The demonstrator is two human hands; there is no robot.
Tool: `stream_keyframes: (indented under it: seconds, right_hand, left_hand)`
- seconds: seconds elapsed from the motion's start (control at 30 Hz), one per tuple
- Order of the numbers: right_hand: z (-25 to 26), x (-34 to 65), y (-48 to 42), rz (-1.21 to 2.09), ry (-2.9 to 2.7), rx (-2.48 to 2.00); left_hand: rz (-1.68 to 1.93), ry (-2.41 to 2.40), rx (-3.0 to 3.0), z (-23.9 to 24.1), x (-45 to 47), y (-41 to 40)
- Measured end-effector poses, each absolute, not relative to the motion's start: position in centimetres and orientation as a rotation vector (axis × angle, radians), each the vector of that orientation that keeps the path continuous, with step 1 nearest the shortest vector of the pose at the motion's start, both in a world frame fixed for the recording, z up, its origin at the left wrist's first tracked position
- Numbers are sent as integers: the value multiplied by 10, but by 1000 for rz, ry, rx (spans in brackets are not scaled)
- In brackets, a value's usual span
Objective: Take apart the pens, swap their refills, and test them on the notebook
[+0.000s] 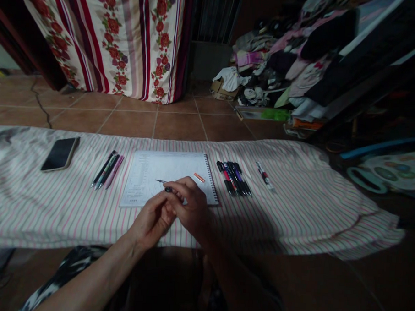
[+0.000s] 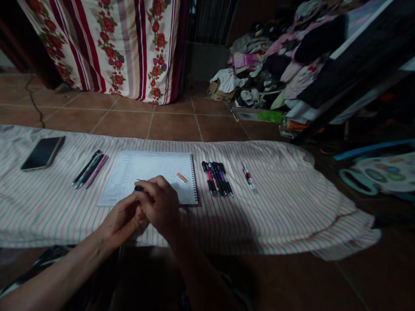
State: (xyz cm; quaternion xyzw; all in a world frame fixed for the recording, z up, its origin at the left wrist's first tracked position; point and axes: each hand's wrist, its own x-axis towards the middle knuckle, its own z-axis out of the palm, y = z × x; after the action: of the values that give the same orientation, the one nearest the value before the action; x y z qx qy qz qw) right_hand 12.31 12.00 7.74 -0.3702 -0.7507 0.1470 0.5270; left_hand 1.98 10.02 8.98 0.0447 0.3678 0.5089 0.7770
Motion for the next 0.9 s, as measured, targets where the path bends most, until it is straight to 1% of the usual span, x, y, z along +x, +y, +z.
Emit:
stream_keyframes:
  seconds: [0.3, 0.5, 0.6, 0.77, 0.9]
  right_hand:
    - [76, 123, 121, 243, -1880, -878]
    - [78, 119, 119, 347, -1901, -897]
    - [76, 113, 119, 362, -1915, -854]
    - [71, 105, 121, 334, -1962, -813]
    - [70, 103, 121, 381, -1965, -821]
  left_hand:
    - [1253, 1034, 662, 74, 0, 92]
    - [1282, 1355, 1278, 68, -11, 93]
    - [1292, 1420, 1510, 62, -18, 94]
    - [1281, 1443, 1756, 60, -28, 94]
    - [1283, 1464, 1829, 64, -34, 96]
